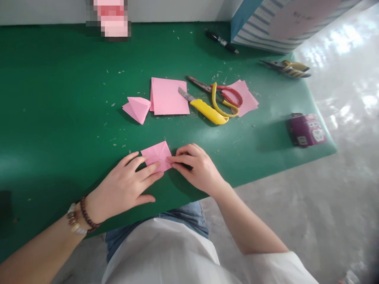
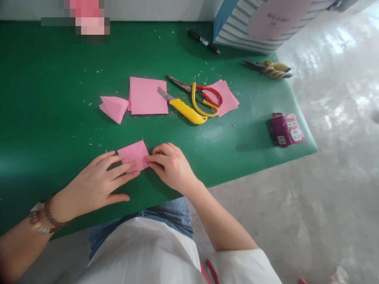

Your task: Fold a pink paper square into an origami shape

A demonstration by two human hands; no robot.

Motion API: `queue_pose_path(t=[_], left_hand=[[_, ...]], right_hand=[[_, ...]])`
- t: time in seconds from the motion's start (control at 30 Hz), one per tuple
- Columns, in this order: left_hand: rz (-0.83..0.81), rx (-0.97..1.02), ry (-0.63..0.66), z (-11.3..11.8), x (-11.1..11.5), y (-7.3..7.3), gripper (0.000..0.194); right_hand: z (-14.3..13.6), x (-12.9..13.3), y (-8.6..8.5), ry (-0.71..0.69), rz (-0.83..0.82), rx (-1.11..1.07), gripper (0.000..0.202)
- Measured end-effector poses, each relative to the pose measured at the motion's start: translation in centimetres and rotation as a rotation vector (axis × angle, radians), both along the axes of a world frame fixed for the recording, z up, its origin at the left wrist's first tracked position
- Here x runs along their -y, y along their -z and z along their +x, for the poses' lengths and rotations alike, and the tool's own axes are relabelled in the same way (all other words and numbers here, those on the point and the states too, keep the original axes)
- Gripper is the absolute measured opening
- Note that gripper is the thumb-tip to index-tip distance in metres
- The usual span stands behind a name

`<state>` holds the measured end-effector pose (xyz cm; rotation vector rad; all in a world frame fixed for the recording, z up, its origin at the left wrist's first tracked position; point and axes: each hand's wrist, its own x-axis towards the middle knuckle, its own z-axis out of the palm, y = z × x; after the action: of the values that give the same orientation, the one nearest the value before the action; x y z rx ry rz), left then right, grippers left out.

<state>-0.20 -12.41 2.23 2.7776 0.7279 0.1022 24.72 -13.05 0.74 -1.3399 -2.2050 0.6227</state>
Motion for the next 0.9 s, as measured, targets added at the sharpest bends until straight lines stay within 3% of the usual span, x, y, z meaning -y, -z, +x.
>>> queue_pose_path(t=[0.27,0.43,0.9], left_hand=[[-0.028,0.004,0.007,0.1,-0.2,-0.1,0.055],[-0.034,0.029,-0.003,0.1,-0.2,0.0,0.057],[-0.028,0.031,-0.014,0.1,-0.1,0.0,0.056]], right_hand=[[-0.3,0.5,-0.5,0.024,-0.008,0.006,0.021],[-1.0,1.6,-0.6,0.112,0.182,0.054,0.011],[-2.4,2.2,0.2,0.060,0.245,0.260,0.016]])
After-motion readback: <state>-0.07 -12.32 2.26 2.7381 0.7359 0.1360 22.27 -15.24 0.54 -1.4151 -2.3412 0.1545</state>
